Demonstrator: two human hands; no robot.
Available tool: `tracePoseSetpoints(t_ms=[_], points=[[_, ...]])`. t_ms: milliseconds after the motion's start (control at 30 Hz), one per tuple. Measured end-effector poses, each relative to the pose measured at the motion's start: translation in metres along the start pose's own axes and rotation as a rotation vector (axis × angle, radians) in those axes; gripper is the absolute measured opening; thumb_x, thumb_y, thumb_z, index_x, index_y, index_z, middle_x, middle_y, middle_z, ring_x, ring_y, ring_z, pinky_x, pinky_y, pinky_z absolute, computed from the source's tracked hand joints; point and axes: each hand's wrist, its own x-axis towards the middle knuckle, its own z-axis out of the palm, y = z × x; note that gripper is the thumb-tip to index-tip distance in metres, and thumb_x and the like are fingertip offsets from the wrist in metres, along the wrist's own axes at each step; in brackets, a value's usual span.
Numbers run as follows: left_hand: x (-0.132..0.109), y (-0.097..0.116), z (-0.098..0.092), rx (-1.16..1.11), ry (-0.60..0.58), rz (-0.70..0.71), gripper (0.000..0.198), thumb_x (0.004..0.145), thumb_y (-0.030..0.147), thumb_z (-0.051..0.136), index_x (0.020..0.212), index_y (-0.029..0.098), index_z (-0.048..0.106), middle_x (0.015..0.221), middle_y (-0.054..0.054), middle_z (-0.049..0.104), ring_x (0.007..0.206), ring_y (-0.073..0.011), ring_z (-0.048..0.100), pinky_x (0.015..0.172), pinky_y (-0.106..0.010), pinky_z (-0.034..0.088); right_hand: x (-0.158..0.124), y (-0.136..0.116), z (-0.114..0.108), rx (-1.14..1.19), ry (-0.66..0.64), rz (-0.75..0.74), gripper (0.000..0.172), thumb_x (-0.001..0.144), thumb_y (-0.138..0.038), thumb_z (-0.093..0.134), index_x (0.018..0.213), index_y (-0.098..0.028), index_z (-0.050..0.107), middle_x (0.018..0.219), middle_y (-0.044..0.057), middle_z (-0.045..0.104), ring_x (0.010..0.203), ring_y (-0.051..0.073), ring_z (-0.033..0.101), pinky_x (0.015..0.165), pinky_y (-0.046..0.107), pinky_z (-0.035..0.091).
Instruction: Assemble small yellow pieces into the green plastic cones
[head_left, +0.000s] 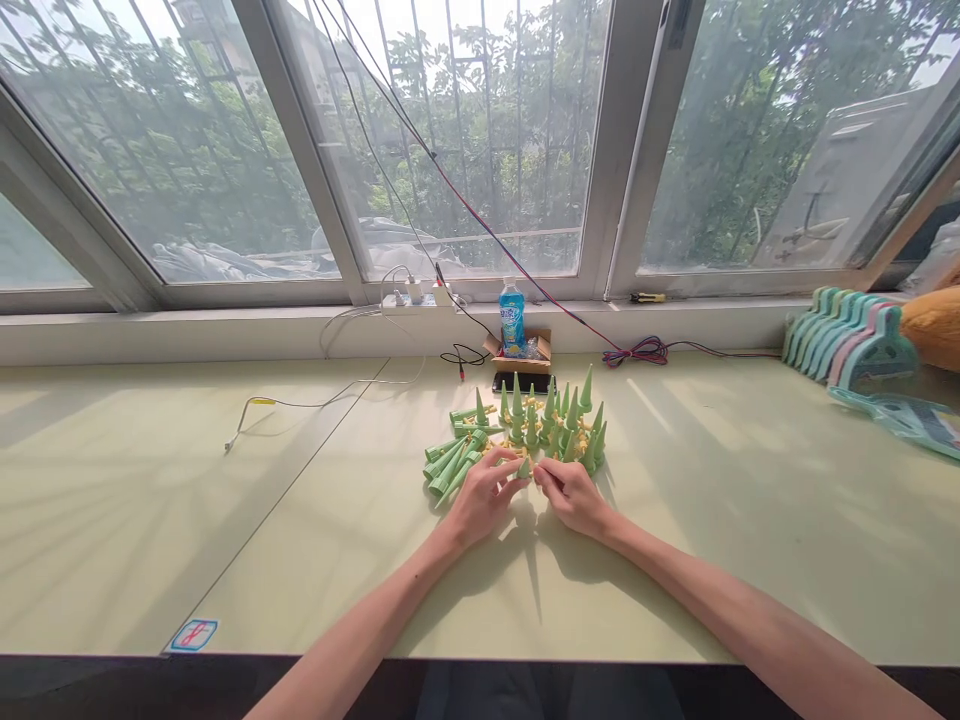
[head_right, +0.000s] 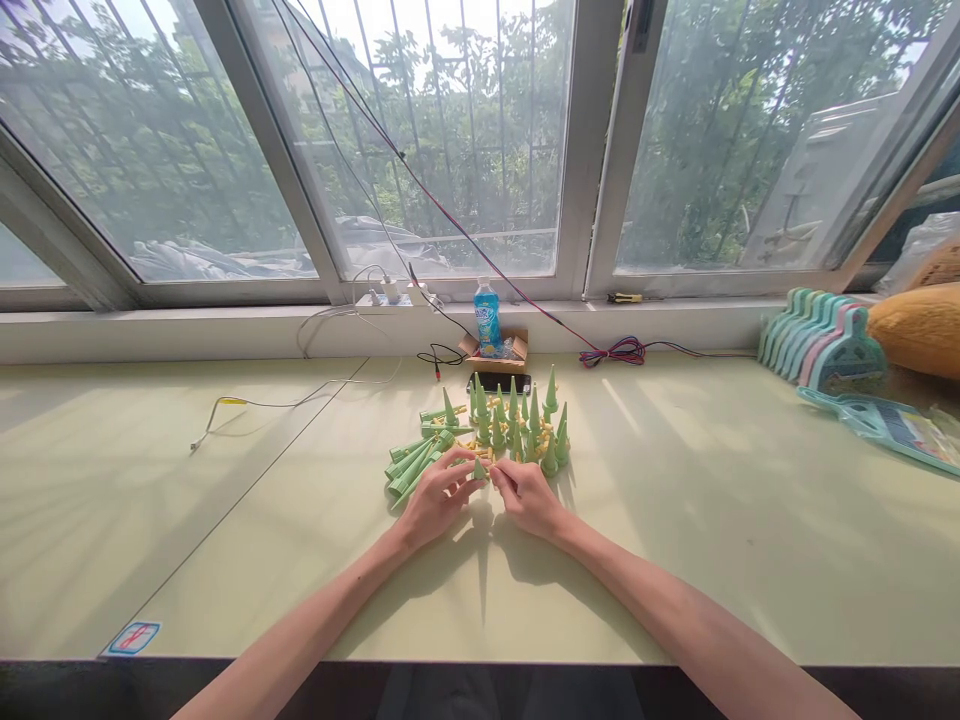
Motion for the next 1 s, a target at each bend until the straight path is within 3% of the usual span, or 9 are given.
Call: tracePoseSetpoints(t_ms=[267, 400, 600, 1000], points=[[0.001, 0.006, 0.005, -0.132, 0.078, -0.119, 0.033, 0.095, 0.042, 0.049, 0.118, 0.021, 0.060, 0.110, -0.008, 0.058, 0.068, -0.0103, 0.058, 0.053, -0.022, 0.054, 0.002, 0.000, 0.003, -0.027, 0.120, 0.051, 0.034, 0.099, -0.041, 0.037, 0.072, -0.021, 0.044, 0.057, -0.005, 0.038, 0.049, 0.011, 0.032, 0.049, 0.025, 0.029], [0.003, 0.009, 0.004, -0.287, 0.102, -0.251, 0.038, 0.094, 0.050, 0.047, 0.114, 0.019, 0.056, 0.090, -0.004, 0.060, 0.058, -0.0100, 0.057, 0.046, -0.020, 0.047, 0.001, 0.001, 0.003, -0.043, 0.151, 0.064, 0.033, 0.100, -0.040, 0.036, 0.073, -0.022, 0.043, 0.057, -0.005, 0.036, 0.049, 0.012, 0.032, 0.049, 0.024, 0.029], [0.004, 0.011, 0.005, -0.557, -0.061, -0.401, 0.045, 0.091, 0.062, 0.044, 0.099, 0.018, 0.054, 0.058, 0.004, 0.054, 0.037, -0.0086, 0.045, 0.036, -0.019, 0.034, -0.001, 0.003, 0.003, -0.120, 0.071, -0.021, 0.034, 0.100, -0.037, 0.032, 0.069, -0.022, 0.032, 0.061, -0.004, 0.036, 0.053, 0.012, 0.030, 0.053, 0.026, 0.030], [0.004, 0.009, 0.001, -0.758, -0.166, -0.505, 0.044, 0.085, 0.061, 0.057, 0.100, 0.019, 0.059, 0.061, 0.000, 0.056, 0.043, -0.0100, 0.049, 0.042, -0.023, 0.041, -0.002, 0.005, 0.003, -0.091, 0.056, -0.034, 0.033, 0.099, -0.032, 0.034, 0.069, -0.022, 0.027, 0.059, -0.005, 0.034, 0.052, 0.011, 0.027, 0.051, 0.026, 0.026]])
